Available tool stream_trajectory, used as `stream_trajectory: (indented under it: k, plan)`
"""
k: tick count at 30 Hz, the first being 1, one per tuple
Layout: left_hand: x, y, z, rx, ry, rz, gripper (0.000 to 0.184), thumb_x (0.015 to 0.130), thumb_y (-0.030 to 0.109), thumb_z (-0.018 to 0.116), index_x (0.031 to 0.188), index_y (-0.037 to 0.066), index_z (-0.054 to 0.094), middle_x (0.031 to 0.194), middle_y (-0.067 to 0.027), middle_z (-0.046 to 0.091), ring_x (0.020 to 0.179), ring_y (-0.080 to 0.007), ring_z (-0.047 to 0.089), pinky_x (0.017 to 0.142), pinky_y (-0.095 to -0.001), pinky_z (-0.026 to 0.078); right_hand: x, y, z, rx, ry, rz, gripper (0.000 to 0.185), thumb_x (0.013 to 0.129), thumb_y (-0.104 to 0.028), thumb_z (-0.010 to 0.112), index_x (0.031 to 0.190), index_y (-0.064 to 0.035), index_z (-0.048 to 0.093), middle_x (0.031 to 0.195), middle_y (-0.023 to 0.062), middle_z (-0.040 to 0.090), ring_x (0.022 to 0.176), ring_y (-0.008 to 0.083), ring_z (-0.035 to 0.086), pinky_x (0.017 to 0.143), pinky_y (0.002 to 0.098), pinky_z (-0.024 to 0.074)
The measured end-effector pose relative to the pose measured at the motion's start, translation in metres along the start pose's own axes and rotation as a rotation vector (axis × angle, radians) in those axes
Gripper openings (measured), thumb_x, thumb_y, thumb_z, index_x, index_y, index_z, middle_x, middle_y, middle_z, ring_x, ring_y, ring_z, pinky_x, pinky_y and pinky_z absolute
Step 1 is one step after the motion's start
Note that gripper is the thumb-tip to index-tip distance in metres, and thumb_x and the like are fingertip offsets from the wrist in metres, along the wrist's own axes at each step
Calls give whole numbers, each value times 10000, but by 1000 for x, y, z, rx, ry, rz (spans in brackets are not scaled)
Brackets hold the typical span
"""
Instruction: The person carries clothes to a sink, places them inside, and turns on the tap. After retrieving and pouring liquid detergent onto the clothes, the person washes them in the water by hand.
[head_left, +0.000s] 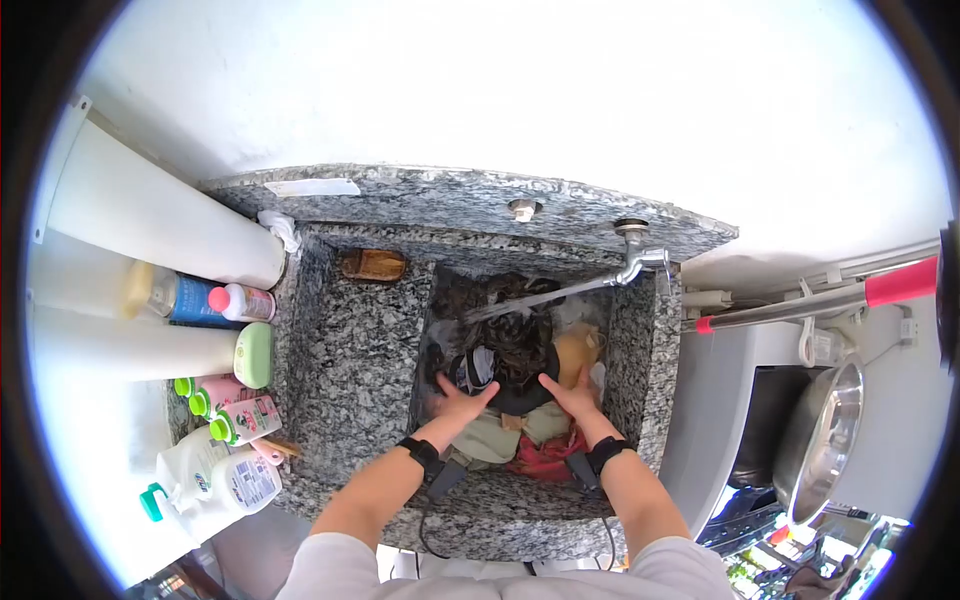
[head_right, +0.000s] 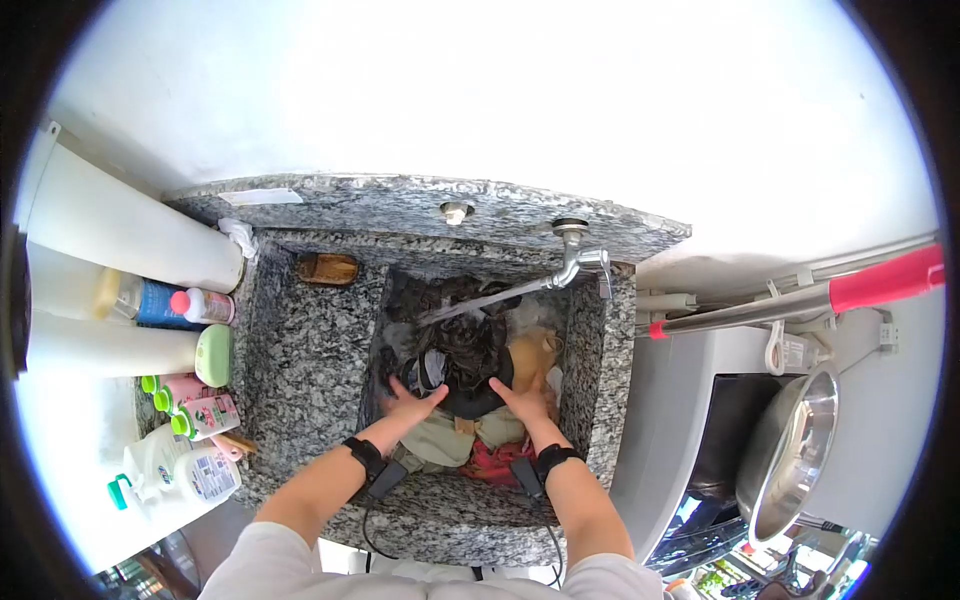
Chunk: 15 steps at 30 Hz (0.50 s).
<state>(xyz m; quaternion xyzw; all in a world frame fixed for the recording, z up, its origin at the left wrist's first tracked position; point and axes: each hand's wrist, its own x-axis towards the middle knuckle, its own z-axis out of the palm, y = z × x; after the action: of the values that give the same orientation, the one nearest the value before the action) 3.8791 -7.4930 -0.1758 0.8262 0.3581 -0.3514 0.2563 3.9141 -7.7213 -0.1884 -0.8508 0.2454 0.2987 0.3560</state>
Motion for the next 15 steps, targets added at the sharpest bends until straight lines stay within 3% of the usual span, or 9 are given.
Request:
stream_trajectory:
  k: [2, 4, 5, 6, 7, 8, 10, 11, 15]
  plan:
    - [-3, -4, -11, -773, -420, -317, 1406, 570, 692, 762, 1481, 120, -144, 1541, -228, 15, 1378, -498, 90, 1030, -678, 200, 8, -8, 4, 188, -136, 104, 1209, 620, -576, 786, 1503, -127, 94, 1508, 258, 132, 1388, 440, 128, 1107, 465, 213]
    - [17, 6, 1, -768, -377, -422, 1403, 577, 648, 786, 1480, 131, -153, 1548, -192, 50, 1382, -447, 157, 1070, -604, 226, 4, -34, 25, -245, 98, 267, 1012, 690, -455, 767, 1455, -50, 242, 1374, 236, 402, 1270, 390, 391, 1034, 417, 348]
    - [26, 4, 13, -816, -342, -366, 1395, 586, 586, 811, 1479, 133, -160, 1546, -189, 64, 1391, -406, 165, 1080, -549, 251, 17, -20, 47, -245, 95, 270, 1012, 690, -455, 767, 1455, -50, 242, 1374, 236, 402, 1270, 390, 391, 1034, 417, 348]
    - [32, 4, 24, -866, -308, -310, 1391, 596, 524, 836, 1477, 135, -168, 1543, -187, 77, 1400, -365, 174, 1090, -495, 276, 41, 7, 78, 183, 26, 169, 810, 721, -372, 736, 1356, -28, 369, 1228, 193, 505, 1129, 348, 493, 945, 401, 414]
    - [31, 4, 33, -969, -242, -329, 1281, 622, 351, 852, 1497, 99, -50, 1491, -194, 239, 1352, -308, 298, 1042, -441, 341, 51, 24, 95, 609, -42, 63, 615, 752, -289, 705, 1257, -6, 495, 1081, 150, 608, 989, 306, 596, 856, 385, 479]
    - [33, -4, 37, -966, -244, -329, 1281, 622, 351, 852, 1497, 99, -50, 1491, -194, 239, 1352, -308, 298, 1042, -441, 341, 41, 23, 93, 610, -41, 66, 615, 752, -289, 705, 1257, -6, 495, 1081, 150, 608, 989, 306, 596, 856, 385, 479]
    - [38, -21, 32, -1190, -276, -223, 1019, 635, 203, 826, 1439, 44, 219, 1319, -185, 466, 1181, -303, 486, 930, -431, 423, 19, 2, 80, 1173, -367, 240, 419, 689, -98, 704, 1071, 26, 584, 916, 124, 629, 840, 277, 628, 733, 396, 503]
    - [30, -18, 29, -1302, -137, -207, 693, 645, 110, 780, 1242, 13, 441, 1111, -142, 594, 976, -271, 589, 810, -411, 470, 15, -1, 74, 1160, -400, 233, 338, 705, -97, 672, 1021, 0, 602, 905, 105, 627, 799, 252, 624, 684, 401, 506]
    - [-34, -6, -39, -1466, -202, 44, 468, 664, 8, 731, 1090, 5, 537, 998, -104, 634, 916, -228, 618, 779, -376, 495, -8, -18, 28, 1253, -632, 111, 293, 760, -124, 601, 1032, -17, 612, 896, 72, 641, 811, 224, 627, 719, 382, 506]
